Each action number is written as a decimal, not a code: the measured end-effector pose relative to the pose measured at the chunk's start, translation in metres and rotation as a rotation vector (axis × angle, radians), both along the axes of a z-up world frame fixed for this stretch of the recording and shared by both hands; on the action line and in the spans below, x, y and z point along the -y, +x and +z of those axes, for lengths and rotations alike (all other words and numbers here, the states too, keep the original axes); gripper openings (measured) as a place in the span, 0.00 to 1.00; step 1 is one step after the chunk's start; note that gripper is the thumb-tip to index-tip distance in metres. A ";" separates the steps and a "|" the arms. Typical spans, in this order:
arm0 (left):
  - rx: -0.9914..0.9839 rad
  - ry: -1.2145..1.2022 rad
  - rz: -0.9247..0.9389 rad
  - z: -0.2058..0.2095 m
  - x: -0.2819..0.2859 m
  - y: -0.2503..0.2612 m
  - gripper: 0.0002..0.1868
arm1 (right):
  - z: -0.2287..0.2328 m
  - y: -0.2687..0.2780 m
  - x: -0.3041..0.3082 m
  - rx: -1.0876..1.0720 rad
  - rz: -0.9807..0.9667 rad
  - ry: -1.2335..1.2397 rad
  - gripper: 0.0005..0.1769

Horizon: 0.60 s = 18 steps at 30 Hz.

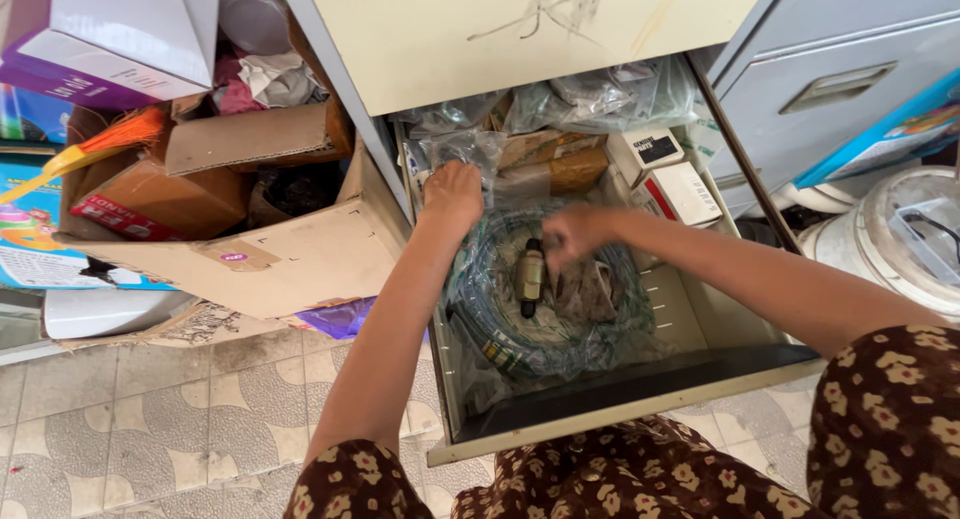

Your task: The person rummages through various items in a filing cabinet drawer, picks up small boxed parts and electrical components, cleans a part with a cloth, and then places items into a small tray while sorting through clutter in a garage area.

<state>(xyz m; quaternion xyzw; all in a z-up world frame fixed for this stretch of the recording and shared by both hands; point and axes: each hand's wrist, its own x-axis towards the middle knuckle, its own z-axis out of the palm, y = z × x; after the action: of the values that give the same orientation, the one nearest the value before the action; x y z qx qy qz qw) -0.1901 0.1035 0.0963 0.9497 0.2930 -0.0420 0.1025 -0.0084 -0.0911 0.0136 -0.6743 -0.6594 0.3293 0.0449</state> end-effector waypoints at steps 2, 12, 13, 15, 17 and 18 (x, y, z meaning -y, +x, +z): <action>0.085 0.039 -0.092 -0.010 0.002 0.005 0.14 | -0.040 0.000 0.024 0.034 0.157 -0.073 0.64; -0.298 -0.672 -0.195 0.063 0.060 0.008 0.53 | 0.066 -0.026 0.009 0.381 -0.132 -0.150 0.25; -0.148 -0.882 -0.183 0.070 0.064 0.008 0.56 | 0.079 -0.025 0.001 0.487 -0.094 -0.090 0.23; 0.005 -1.090 -0.169 0.077 0.065 0.009 0.61 | 0.089 -0.019 0.006 -0.163 -0.518 -0.001 0.25; 0.273 -1.173 -0.144 0.079 0.055 0.016 0.46 | 0.080 -0.011 0.010 -0.829 -0.911 0.095 0.28; 0.273 -1.173 -0.143 0.076 0.052 0.020 0.46 | 0.070 -0.006 0.014 -0.837 -0.873 0.116 0.26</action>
<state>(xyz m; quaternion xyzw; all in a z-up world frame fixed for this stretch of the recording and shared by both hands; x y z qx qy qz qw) -0.1699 0.0515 0.1724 0.7489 0.1406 -0.0812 0.6425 -0.0141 -0.1051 0.0831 -0.6921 -0.2650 0.4814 0.4680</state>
